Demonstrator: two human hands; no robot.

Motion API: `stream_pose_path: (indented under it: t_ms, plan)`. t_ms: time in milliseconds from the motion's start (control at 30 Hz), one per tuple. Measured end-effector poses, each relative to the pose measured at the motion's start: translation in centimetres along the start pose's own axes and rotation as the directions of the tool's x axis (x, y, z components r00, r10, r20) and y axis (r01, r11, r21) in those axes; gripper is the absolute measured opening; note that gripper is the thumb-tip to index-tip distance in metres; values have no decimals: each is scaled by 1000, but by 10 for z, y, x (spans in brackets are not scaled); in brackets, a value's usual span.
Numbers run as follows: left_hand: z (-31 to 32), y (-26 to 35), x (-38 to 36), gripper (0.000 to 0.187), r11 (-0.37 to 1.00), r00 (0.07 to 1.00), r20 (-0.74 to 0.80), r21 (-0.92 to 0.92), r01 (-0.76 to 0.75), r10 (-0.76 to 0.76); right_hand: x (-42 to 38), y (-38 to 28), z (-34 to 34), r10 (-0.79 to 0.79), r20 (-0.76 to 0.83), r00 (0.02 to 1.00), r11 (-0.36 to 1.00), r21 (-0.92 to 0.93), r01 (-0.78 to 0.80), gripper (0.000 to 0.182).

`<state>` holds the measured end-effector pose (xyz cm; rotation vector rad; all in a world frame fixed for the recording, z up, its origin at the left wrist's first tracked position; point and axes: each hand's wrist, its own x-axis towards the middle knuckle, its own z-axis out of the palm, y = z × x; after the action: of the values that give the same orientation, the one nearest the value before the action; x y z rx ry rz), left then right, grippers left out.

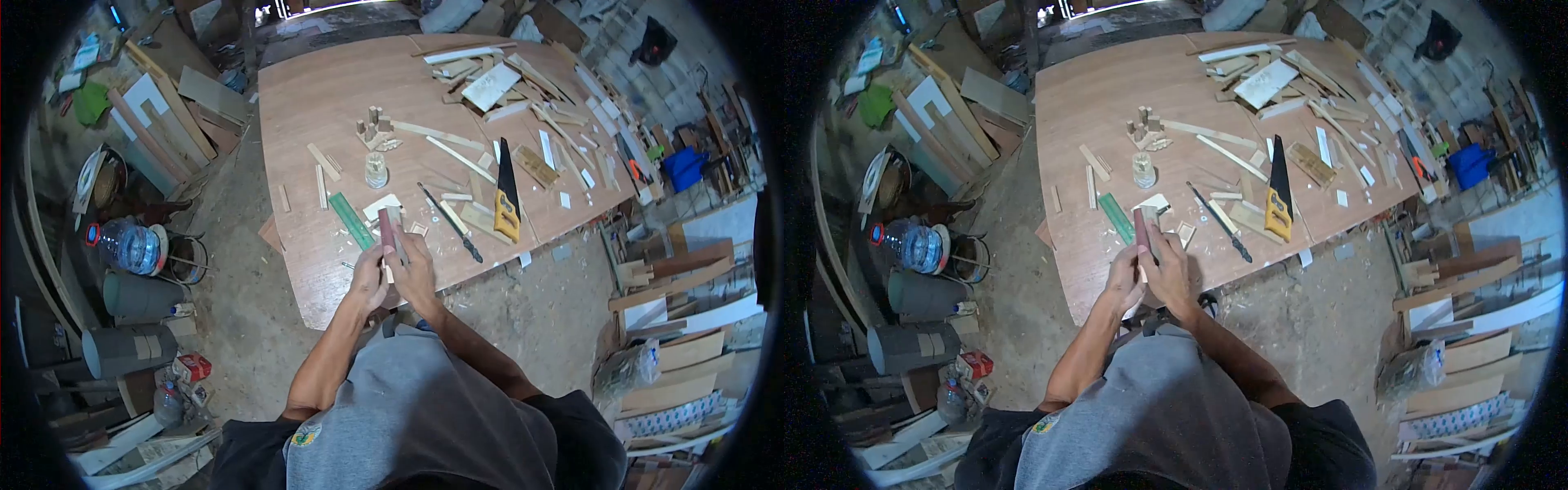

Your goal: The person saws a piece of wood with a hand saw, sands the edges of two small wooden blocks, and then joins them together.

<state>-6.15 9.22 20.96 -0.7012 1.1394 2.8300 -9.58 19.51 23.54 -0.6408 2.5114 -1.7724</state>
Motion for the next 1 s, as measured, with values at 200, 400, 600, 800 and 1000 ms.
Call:
stream_pose_path:
  t_ms: [200,400,600,800,1000]
  plan:
    - [-14,-11,-12,41,864,988,92,-479,153,-124,-22,24,-4,-363,108,926,865,-331,378,50]
    - [-22,-53,-20,44,934,981,-112,-338,115,-161,43,129,-17,-189,124,974,868,-443,224,49]
    - [-38,-61,-43,41,943,980,-164,-330,53,-112,115,214,-104,3,36,999,674,-738,24,52]
    - [-13,-57,-50,46,991,937,-331,-35,-128,109,143,261,-129,-18,167,986,474,-867,155,51]
    - [-24,-71,-36,27,983,863,-482,164,-81,151,65,223,-85,119,494,862,967,-253,12,30]
